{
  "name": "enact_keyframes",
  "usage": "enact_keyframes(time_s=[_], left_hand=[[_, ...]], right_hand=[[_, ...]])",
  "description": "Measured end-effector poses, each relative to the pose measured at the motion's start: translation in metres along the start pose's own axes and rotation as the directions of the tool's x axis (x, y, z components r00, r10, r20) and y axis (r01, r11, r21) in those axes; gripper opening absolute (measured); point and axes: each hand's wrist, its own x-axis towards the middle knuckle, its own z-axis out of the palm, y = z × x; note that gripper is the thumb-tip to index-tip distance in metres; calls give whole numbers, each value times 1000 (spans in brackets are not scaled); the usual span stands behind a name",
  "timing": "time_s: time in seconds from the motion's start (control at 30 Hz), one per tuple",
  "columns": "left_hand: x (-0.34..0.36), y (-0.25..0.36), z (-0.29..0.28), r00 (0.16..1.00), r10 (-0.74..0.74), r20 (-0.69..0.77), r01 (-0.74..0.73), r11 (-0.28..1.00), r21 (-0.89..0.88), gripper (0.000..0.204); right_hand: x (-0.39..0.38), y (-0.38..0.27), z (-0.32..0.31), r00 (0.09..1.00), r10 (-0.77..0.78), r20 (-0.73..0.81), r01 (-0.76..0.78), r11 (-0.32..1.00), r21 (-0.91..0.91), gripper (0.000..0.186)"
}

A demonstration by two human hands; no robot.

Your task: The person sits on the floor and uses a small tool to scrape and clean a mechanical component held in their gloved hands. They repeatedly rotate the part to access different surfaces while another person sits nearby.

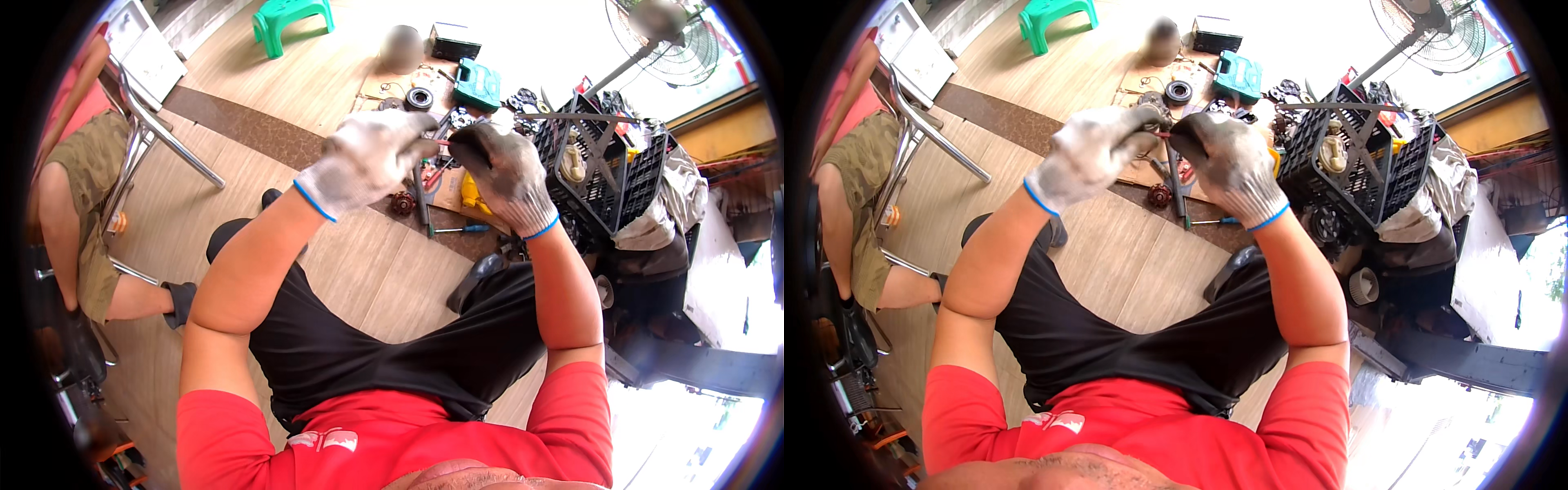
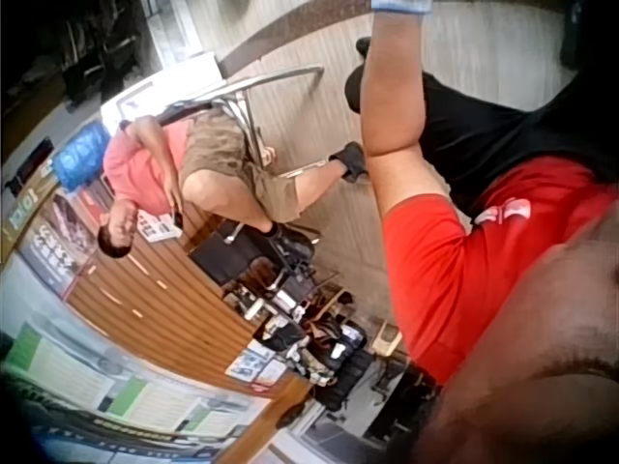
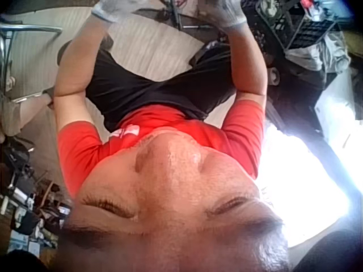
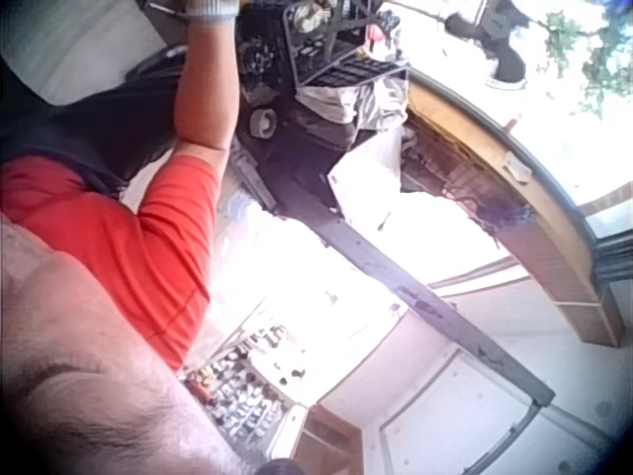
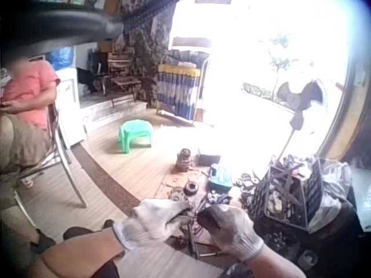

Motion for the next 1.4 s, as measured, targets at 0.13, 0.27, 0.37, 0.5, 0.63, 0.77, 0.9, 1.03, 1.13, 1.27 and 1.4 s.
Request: enact_keyframes(time_s=[0.13, 0.27, 0.37, 0.5, 0.63, 0.77, 0.9, 1.03, 1.13, 1.27, 1.4], left_hand=[[0, -9, -14, 945, -145, 294, 266, 863, -429, 35], [3, -4, -12, 868, -237, 436, 442, 767, -465, 34], [1, -1, -8, 932, -160, 325, 290, 867, -405, 24], [-2, -2, -2, 997, 64, 51, -62, 997, -56, 15], [-2, 4, -3, 966, 250, -62, -231, 949, 215, 22], [-1, 3, 0, 993, 117, 8, -117, 987, 112, 24], [0, -2, -3, 931, -183, 315, 299, 878, -375, 33], [2, -5, -4, 885, -192, 425, 383, 820, -426, 32], [0, -4, -1, 951, -65, 301, 166, 931, -326, 23], [-4, -2, 8, 996, 44, 76, -37, 995, -91, 19], [-4, 0, 10, 987, 159, 21, -160, 981, 107, 21]], right_hand=[[-3, 7, -7, 995, -91, -30, 90, 995, -38, 19], [-5, 8, -8, 990, -139, -17, 138, 988, -71, 12], [-7, 7, -9, 999, -15, 52, 15, 1000, 7, 12], [-6, 2, -9, 974, 163, 158, -193, 961, 198, 15], [-10, 14, -5, 926, 303, 226, -367, 860, 355, 19], [-10, 7, -6, 974, 195, 111, -213, 959, 187, 17], [-9, 1, -10, 999, -29, 34, 30, 999, -16, 17], [-8, 6, -5, 992, -120, 41, 123, 988, -89, 18], [-7, 6, -4, 992, -124, 12, 124, 992, -30, 19], [-9, 10, -2, 994, -46, 102, 54, 995, -80, 23], [-10, 9, -3, 982, 69, 176, -64, 997, -35, 24]])
